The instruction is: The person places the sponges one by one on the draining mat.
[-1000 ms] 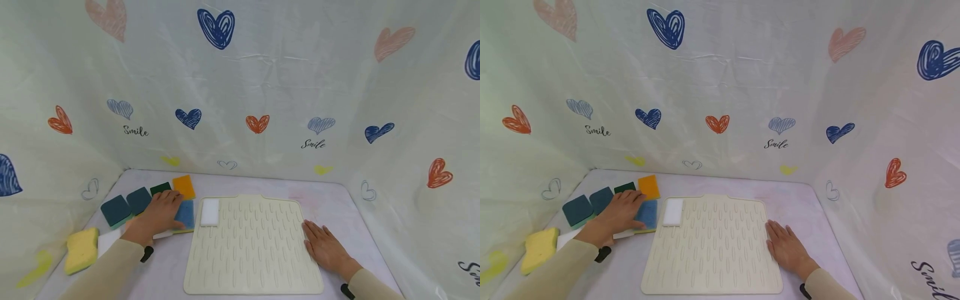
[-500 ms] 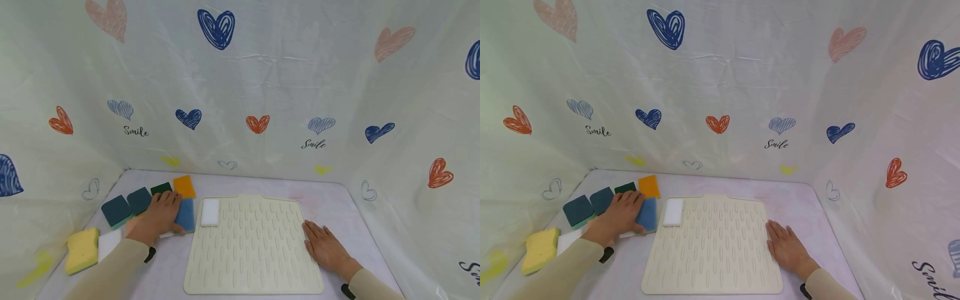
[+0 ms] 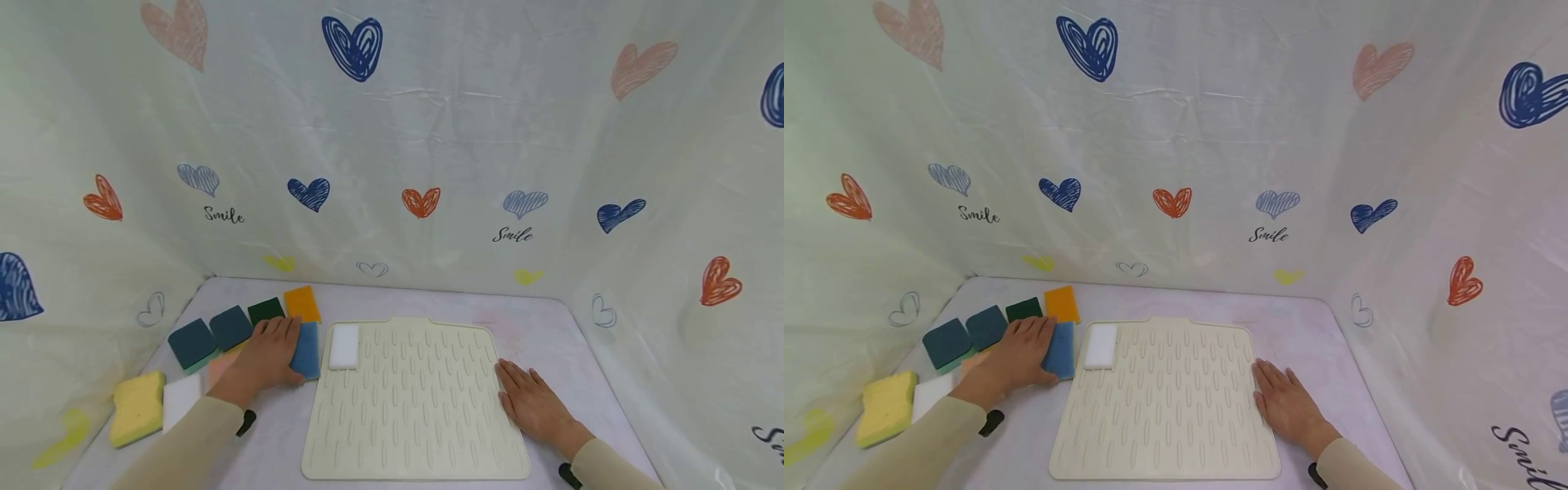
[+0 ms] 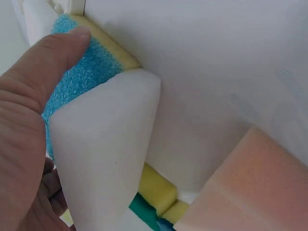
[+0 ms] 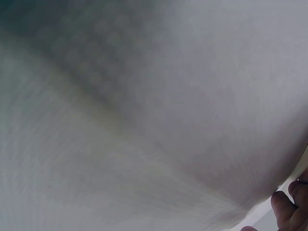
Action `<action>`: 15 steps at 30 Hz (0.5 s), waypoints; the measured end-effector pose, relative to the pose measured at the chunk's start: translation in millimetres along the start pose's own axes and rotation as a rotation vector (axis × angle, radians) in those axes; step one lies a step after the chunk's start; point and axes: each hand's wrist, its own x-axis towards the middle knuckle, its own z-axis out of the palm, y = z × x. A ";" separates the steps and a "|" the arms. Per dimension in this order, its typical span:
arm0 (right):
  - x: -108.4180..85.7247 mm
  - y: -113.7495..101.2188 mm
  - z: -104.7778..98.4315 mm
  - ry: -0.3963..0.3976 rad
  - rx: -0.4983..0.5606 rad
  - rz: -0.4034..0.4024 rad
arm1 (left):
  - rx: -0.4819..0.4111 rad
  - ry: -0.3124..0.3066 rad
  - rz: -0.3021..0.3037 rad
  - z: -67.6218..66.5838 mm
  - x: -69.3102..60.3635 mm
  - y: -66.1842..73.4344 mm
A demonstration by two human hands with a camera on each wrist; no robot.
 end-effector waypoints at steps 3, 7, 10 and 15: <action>-0.1 0.4 -0.1 -0.008 0.000 0.003 | -0.002 -0.004 -0.008 1.6 -1.7 -0.3; -0.2 0.5 -0.7 -0.015 -0.005 0.004 | -0.005 -0.009 -0.020 4.1 -3.5 -1.6; -0.1 0.2 -1.3 -0.015 -0.005 0.004 | -0.006 0.004 -0.020 5.0 -4.1 -2.1; 0.1 -0.6 -1.7 -0.015 -0.009 0.003 | -0.021 0.045 -0.016 5.7 -4.2 -4.1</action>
